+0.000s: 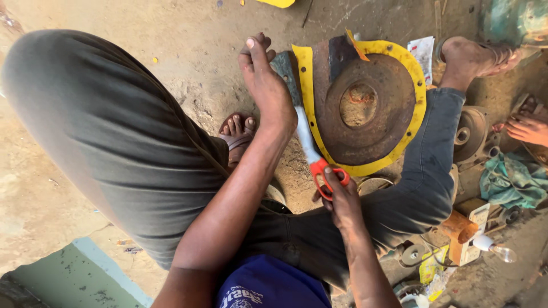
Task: The person fits a yellow rubber seal onto a circular metal part, using a wrench to loosen a bolt, scissors to trim the seal, and pliers to press it into place. The person repeatedly adjusts and presses the seal around the rim.
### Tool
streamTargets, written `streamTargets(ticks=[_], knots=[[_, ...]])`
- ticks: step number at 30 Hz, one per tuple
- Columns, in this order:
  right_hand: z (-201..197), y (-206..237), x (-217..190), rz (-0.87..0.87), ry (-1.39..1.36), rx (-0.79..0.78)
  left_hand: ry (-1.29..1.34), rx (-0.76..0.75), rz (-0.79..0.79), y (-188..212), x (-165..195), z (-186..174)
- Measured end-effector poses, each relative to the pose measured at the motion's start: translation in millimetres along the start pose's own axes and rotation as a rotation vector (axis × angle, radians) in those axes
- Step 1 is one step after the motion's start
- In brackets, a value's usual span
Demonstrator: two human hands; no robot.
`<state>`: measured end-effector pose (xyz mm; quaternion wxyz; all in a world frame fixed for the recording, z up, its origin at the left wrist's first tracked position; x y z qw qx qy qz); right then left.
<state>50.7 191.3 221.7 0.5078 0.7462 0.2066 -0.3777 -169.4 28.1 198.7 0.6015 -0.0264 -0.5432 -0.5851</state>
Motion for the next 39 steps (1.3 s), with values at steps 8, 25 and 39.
streamTargets(ticks=[8, 25, 39], knots=[[-18, -7, 4, 0.005, -0.406, -0.046, -0.073, -0.104, 0.340, 26, 49, 3], [160, -67, -11, -1.120, 1.070, -0.267, 0.194, -0.020, 0.250, 7, 118, -27], [126, -50, -10, -0.677, 1.087, -0.413, 0.240, -0.090, -0.025, -15, 70, -30]])
Point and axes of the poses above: each hand's wrist, its own y-axis away from the middle knuckle, its own z-axis out of the palm, x = y × z, the point moved 1 cm from there along -y, towards the middle knuckle, and after that the axes turned 11 degrees about -z, right-handed, at the moved point
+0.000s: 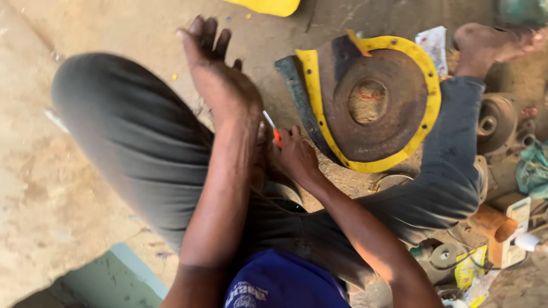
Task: The person fits a yellow rubber seal onto a circular metal part, using a wrench to loosen a bolt, scissors to trim the seal, and pliers to press it into place. The person repeatedly adjusts and presses the seal around the rim.
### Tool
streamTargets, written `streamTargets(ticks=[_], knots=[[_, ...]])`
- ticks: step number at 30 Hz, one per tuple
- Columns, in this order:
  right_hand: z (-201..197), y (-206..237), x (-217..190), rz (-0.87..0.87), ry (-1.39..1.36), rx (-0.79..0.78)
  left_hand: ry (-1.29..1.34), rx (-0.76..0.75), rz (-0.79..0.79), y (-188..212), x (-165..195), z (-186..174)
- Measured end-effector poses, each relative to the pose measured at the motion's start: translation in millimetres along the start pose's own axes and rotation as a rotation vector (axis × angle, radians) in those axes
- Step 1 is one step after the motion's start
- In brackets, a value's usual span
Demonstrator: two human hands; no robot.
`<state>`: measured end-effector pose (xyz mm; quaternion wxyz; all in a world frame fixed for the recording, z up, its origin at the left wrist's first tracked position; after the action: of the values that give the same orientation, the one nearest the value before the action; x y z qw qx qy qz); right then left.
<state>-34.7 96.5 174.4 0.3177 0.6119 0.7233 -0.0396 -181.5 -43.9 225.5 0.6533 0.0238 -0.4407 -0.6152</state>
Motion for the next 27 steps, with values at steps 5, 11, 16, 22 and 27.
streamTargets(ticks=[5, 11, 16, 22, 27], knots=[[-36, 73, 28, -0.132, -0.310, 0.280, -0.185, 0.037, -0.041, 5, -10, -4], [-125, 281, 133, 0.532, -0.447, 1.195, -0.353, -0.122, -0.191, 37, -68, 7], [-70, 401, 204, 0.741, -0.677, 1.640, -0.620, -0.191, -0.483, 66, -134, 17], [96, 417, 246, 1.048, -0.571, 1.359, -0.834, -0.213, -0.434, 30, -171, -3], [176, 408, 263, 1.090, -0.514, 0.691, -1.193, -0.376, 0.281, -56, -185, 0]])
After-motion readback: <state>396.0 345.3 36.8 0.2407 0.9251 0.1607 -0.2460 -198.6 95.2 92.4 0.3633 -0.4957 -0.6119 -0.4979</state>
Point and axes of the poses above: each hand's wrist, its own y-axis away from the middle knuckle, its own z-axis out of the palm, x = y × z, the point moved 1 cm from there along -y, towards the middle knuckle, and after that the axes turned 11 degrees about -z, right-handed, at the moved point
